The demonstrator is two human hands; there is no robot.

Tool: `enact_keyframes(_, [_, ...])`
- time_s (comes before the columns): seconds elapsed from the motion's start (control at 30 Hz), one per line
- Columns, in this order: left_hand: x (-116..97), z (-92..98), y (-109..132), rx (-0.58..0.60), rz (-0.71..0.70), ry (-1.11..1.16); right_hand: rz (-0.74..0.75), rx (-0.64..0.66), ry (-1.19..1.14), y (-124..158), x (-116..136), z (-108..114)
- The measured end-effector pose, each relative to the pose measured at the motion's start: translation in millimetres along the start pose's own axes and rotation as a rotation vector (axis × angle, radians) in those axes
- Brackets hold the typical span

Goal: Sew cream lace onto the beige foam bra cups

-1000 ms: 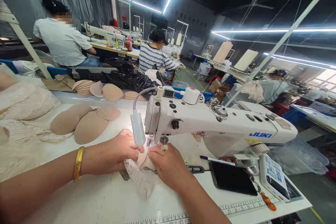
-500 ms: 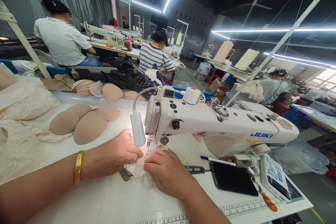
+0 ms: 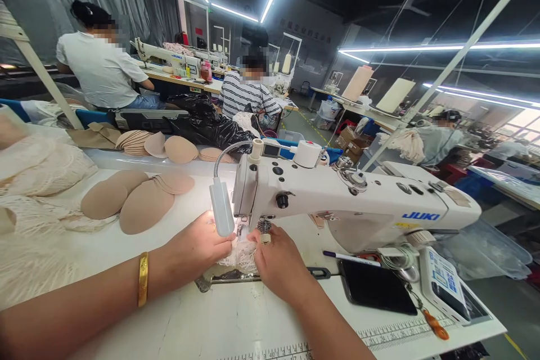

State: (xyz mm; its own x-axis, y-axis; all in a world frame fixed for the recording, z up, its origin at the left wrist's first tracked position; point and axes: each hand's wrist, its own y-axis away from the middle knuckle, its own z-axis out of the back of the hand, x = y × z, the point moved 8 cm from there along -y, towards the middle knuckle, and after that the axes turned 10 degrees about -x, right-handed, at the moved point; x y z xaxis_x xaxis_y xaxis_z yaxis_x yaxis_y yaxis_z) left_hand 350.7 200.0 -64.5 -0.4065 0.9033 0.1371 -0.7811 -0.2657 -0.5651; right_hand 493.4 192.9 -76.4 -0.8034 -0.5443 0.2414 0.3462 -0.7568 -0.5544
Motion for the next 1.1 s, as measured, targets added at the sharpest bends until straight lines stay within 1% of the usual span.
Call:
enact_keyframes(0.1, [-1.0,-4.0,-0.7,0.015,0.027,0.024,-0.035,-0.059,-0.032,-5.2,-2.4,3.4])
enact_keyframes(0.23, [-2.7,-6.9,2.0,0.011,0.032,0.031,-0.029,-0.059,-0.036,-6.6,1.1,5.1])
enact_keyframes(0.33, [-0.7,-6.5,4.0,0.092,0.071,0.054,0.033,-0.069,-0.043,-6.0,8.0,9.3])
enact_keyframes(0.4, [2.9,-1.9,4.6,0.160,0.129,0.109,0.079,-0.078,-0.032,-4.6,11.3,11.5])
enact_keyframes(0.47, [5.2,6.2,4.2,0.194,0.169,0.162,0.112,-0.076,-0.002,-2.3,13.1,11.5])
enact_keyframes(0.53, [7.4,12.4,4.1,0.222,0.203,0.160,0.132,-0.068,0.028,-0.3,15.4,11.2])
enact_keyframes(0.63, [11.8,14.2,6.9,0.270,0.306,0.137,0.203,-0.045,-0.037,0.8,30.1,12.2])
enact_keyframes(0.7, [11.0,17.3,7.7,0.250,0.357,0.182,0.277,-0.031,-0.107,1.2,44.9,13.4])
enact_keyframes(0.77, [3.5,22.2,6.8,0.230,0.325,0.282,0.311,-0.017,-0.113,1.5,53.2,11.1])
enact_keyframes(0.83, [-6.8,26.3,6.7,0.259,0.245,0.384,0.301,-0.006,-0.045,2.3,51.0,3.9])
enact_keyframes(0.9, [-11.4,28.1,8.0,0.314,0.206,0.407,0.272,0.005,0.049,3.8,40.4,-5.5])
enact_keyframes(1.0, [-4.6,25.4,9.4,0.373,0.246,0.247,0.234,-0.007,0.120,5.6,22.6,-13.5])
enact_keyframes(1.1, [-0.2,19.4,8.5,0.385,0.252,0.133,0.218,-0.038,0.105,5.3,16.6,-11.0])
